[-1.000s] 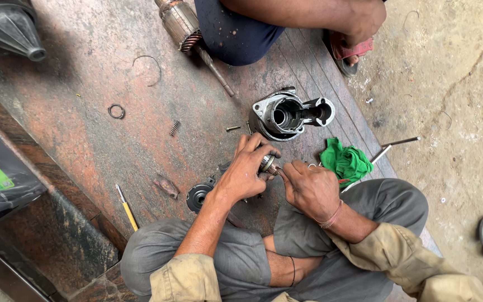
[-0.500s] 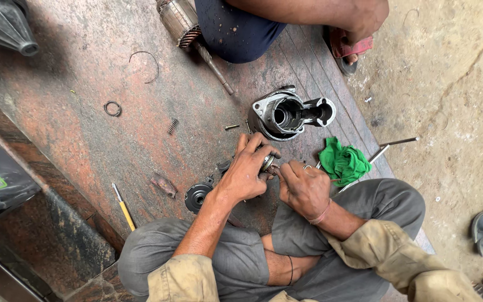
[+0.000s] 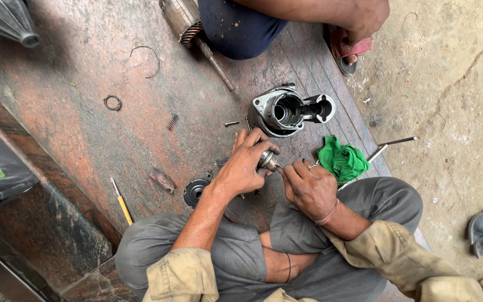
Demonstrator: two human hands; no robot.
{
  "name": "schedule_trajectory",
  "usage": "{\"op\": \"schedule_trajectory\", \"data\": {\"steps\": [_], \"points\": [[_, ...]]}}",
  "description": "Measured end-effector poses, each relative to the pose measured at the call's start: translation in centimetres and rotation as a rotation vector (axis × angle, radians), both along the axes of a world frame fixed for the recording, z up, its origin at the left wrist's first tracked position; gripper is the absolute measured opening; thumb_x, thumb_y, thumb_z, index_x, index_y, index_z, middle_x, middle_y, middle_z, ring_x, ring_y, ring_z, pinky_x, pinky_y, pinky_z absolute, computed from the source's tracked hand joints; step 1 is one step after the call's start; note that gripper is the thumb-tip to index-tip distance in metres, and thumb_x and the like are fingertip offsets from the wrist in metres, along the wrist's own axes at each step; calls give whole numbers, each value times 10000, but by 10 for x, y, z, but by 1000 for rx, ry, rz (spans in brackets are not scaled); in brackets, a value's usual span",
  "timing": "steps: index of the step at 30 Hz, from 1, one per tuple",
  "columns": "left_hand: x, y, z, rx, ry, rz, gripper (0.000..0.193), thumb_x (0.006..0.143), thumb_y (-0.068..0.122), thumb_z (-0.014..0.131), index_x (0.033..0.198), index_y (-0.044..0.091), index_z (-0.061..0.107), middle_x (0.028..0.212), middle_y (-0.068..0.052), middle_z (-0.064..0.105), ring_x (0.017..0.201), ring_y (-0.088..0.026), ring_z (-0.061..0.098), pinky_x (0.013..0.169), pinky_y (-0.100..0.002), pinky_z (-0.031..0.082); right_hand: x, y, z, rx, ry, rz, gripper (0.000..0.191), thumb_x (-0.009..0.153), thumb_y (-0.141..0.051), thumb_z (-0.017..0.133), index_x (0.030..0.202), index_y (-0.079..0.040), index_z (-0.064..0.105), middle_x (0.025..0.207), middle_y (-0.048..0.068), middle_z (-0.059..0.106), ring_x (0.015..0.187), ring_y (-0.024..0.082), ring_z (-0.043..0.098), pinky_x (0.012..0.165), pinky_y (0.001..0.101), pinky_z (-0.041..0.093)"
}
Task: The person sits on the ground and works on a disassembled starter motor, using a screwdriver to work on the solenoid and brush assembly while holding the component. They handle the drive gear, housing, armature and small screws, and at times reach for a green cloth beside them. Another person sits nearby observing.
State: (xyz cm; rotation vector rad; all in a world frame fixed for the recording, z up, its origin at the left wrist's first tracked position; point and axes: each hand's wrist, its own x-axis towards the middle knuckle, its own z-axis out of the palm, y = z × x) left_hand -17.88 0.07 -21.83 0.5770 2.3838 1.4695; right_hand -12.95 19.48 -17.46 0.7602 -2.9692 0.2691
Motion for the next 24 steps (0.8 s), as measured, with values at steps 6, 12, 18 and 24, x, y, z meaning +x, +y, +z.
{"op": "schedule_trajectory", "data": {"steps": [6, 12, 18, 24], "points": [[0, 2, 0, 3, 1, 15, 519, 605, -10, 802, 1103, 97, 702, 1190, -93, 551, 1158, -348, 475, 1074, -450, 417, 0, -1, -2, -16, 24, 49, 149, 834, -170, 746, 849, -107, 611, 775, 27, 547, 685, 209, 587, 602, 371, 473], [-1, 0, 3, -30, -4, -6, 513, 603, -15, 785, 1097, 101, 708, 1151, -85, 566, 1147, -346, 485, 1078, -469, 396, -3, 0, -5, -12, 17, 77, 147, 792, -159, 752, 844, -113, 622, 765, 31, 547, 670, 209, 587, 593, 371, 470], [0, 1, 1, -8, 14, 11, 513, 605, 1, 792, 1099, 98, 694, 1176, -101, 549, 1161, -358, 473, 1084, -477, 381, -1, 4, -2, -31, 19, 92, 149, 772, -151, 745, 849, -118, 622, 760, 40, 533, 668, 222, 590, 595, 376, 470], [0, 1, 1, -24, 0, -1, 541, 568, -21, 763, 1091, 103, 701, 1163, -99, 563, 1158, -364, 474, 1079, -478, 383, -3, 1, -8, -68, -3, 40, 158, 801, -147, 753, 863, -114, 611, 785, 33, 540, 682, 216, 591, 609, 371, 471]]}}
